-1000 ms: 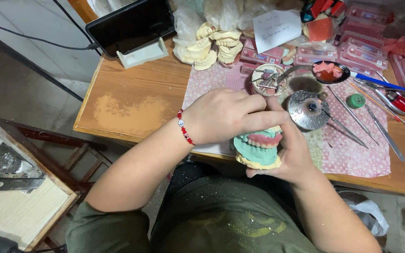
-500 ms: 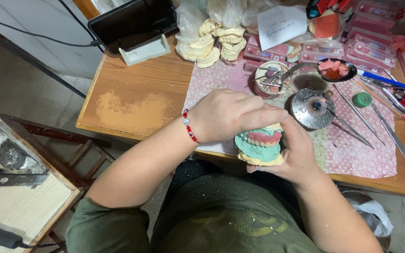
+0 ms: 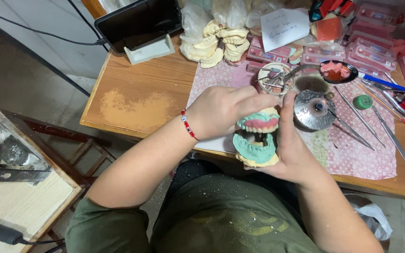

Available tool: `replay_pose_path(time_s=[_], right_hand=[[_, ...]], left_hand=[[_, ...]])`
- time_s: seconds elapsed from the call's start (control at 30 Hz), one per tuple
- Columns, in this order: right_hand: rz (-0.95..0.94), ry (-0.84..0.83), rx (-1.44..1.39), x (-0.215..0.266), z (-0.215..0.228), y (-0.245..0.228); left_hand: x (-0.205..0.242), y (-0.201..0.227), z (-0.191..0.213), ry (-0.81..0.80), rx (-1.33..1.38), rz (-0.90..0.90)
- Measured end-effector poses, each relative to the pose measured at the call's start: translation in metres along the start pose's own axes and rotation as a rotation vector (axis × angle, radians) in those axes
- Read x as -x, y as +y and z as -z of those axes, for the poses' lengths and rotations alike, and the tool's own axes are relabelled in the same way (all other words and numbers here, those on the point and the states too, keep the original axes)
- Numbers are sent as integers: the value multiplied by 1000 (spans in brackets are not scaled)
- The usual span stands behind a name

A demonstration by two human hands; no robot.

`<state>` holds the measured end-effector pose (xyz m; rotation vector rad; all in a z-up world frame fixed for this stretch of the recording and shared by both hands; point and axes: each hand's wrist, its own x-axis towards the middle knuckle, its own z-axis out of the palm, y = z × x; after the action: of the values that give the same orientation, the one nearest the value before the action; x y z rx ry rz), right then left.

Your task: The person uses a rotary tool to grind a small pink object, then switches to a dental model to apply pink material with a metal spatula. They continue to shape the material on the model and fit the upper and lower parts together.

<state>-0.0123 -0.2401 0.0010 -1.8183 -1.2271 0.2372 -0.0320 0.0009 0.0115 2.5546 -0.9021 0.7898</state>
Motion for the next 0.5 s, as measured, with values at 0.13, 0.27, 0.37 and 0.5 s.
replay_pose_path(time_s=[0.13, 0.27, 0.37, 0.5], right_hand=[[47, 10, 68, -6, -1, -7], [-9, -11, 151, -6, 4, -9], [-62, -47, 65, -10, 13, -21], [-23, 17, 19, -23, 24, -39]], left_hand=[[-2, -6, -2, -66, 144, 100], [-10, -2, 7, -74, 376, 260], [-11, 2, 15, -92, 444, 363], [-3, 9, 23, -100, 541, 490]])
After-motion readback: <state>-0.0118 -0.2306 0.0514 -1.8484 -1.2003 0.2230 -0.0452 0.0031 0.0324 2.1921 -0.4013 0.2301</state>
